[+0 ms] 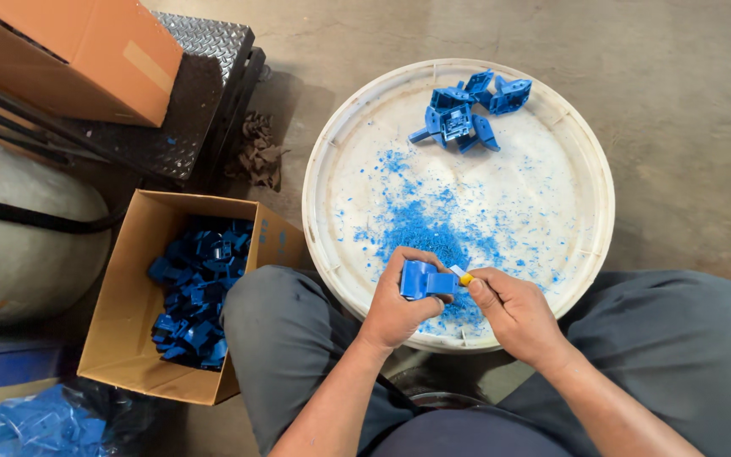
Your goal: The person uses a utility knife to scrape excess material from blue plastic components over a white bucket.
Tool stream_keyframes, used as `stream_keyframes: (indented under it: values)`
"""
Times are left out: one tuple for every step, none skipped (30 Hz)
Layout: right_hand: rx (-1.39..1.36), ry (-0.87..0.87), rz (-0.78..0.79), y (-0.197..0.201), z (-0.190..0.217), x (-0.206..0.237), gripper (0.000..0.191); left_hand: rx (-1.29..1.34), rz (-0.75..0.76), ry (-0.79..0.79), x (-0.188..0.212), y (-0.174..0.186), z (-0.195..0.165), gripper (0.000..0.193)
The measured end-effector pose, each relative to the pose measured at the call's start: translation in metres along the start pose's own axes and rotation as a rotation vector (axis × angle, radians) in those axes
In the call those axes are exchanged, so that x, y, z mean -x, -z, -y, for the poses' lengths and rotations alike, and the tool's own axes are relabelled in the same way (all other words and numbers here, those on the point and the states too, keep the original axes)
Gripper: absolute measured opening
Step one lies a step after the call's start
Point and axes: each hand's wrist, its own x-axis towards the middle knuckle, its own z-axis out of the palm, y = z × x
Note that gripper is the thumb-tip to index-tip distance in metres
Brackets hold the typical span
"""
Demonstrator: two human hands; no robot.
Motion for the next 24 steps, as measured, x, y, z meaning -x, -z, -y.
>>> stream_keyframes:
  values:
    - [0.014, -0.009, 0.005, 0.0, 0.0, -0.001, 0.035, 0.012, -0.004, 0.008, 0.0, 0.0, 0.0, 0.051]
    - [0.013, 0.006, 0.0, 0.0, -0.001, 0.0, 0.035, 0.023, -0.008, 0.017, 0.0, 0.0, 0.0, 0.05]
    - [0.011, 0.02, -0.006, 0.0, -0.001, 0.0, 0.035, 0.034, -0.011, 0.027, 0.0, 0.0, 0.0, 0.049]
    - [0.009, 0.035, -0.014, 0.0, -0.002, 0.0, 0.035, 0.043, -0.01, 0.026, 0.0, 0.0, 0.0, 0.049]
    - [0.013, 0.041, -0.009, 0.0, -0.003, 0.0, 0.035, 0.052, -0.007, 0.026, -0.001, -0.001, 0.0, 0.05]
    - [0.017, 0.046, -0.004, 0.0, -0.004, 0.0, 0.035, 0.06, -0.005, 0.025, -0.001, -0.001, 0.0, 0.05]
    - [0.02, 0.049, 0.001, 0.0, -0.004, 0.0, 0.035, 0.055, -0.011, 0.033, 0.0, -0.001, 0.001, 0.05]
    - [0.018, 0.009, 0.022, 0.0, -0.005, 0.001, 0.035, 0.049, -0.016, 0.04, 0.0, -0.001, 0.001, 0.049]
    - [0.017, -0.029, 0.041, 0.001, -0.005, 0.001, 0.036, 0.042, -0.019, 0.045, 0.0, -0.001, 0.001, 0.049]
    - [0.015, -0.066, 0.06, 0.001, -0.006, 0.001, 0.036, 0.052, -0.019, 0.052, -0.001, -0.001, 0.001, 0.049]
    - [0.011, -0.046, 0.067, 0.001, -0.006, 0.001, 0.036, 0.061, -0.02, 0.059, -0.001, -0.002, 0.001, 0.049]
    - [0.007, -0.024, 0.073, 0.0, -0.006, 0.002, 0.036, 0.07, -0.021, 0.065, -0.002, -0.001, 0.001, 0.049]
    - [0.003, -0.002, 0.08, 0.0, -0.006, 0.002, 0.036, 0.072, -0.018, 0.058, -0.002, -0.001, 0.002, 0.048]
    - [0.006, -0.004, 0.08, 0.0, -0.006, 0.002, 0.036, 0.075, -0.015, 0.052, -0.002, -0.001, 0.002, 0.048]
    - [0.008, -0.008, 0.081, 0.0, -0.007, 0.002, 0.036, 0.078, -0.013, 0.047, -0.002, -0.001, 0.003, 0.047]
    - [0.01, -0.014, 0.082, -0.001, -0.007, 0.002, 0.036, 0.083, -0.009, 0.043, -0.001, 0.0, 0.004, 0.047]
    - [-0.003, 0.003, 0.091, -0.001, -0.007, 0.003, 0.036, 0.089, -0.005, 0.039, -0.001, 0.001, 0.006, 0.047]
    - [-0.014, 0.022, 0.097, -0.002, -0.007, 0.003, 0.035, 0.094, 0.001, 0.033, -0.001, 0.002, 0.007, 0.047]
    - [-0.025, 0.042, 0.101, -0.002, -0.007, 0.003, 0.035, 0.103, -0.009, 0.042, -0.002, 0.003, 0.009, 0.049]
    - [-0.015, 0.032, 0.114, -0.002, -0.006, 0.003, 0.034, 0.114, -0.02, 0.051, -0.003, 0.004, 0.01, 0.05]
    - [-0.005, 0.021, 0.129, -0.002, -0.006, 0.004, 0.034, 0.125, -0.032, 0.061, -0.003, 0.005, 0.011, 0.051]
    - [0.005, 0.011, 0.143, -0.003, -0.006, 0.005, 0.034, 0.126, -0.039, 0.033, -0.004, 0.005, 0.012, 0.05]
    - [0.019, 0.03, 0.174, -0.004, -0.006, 0.006, 0.034, 0.128, -0.047, 0.005, -0.005, 0.006, 0.012, 0.05]
    - [0.032, 0.049, 0.207, -0.007, -0.007, 0.007, 0.034, 0.129, -0.055, -0.024, -0.005, 0.007, 0.012, 0.049]
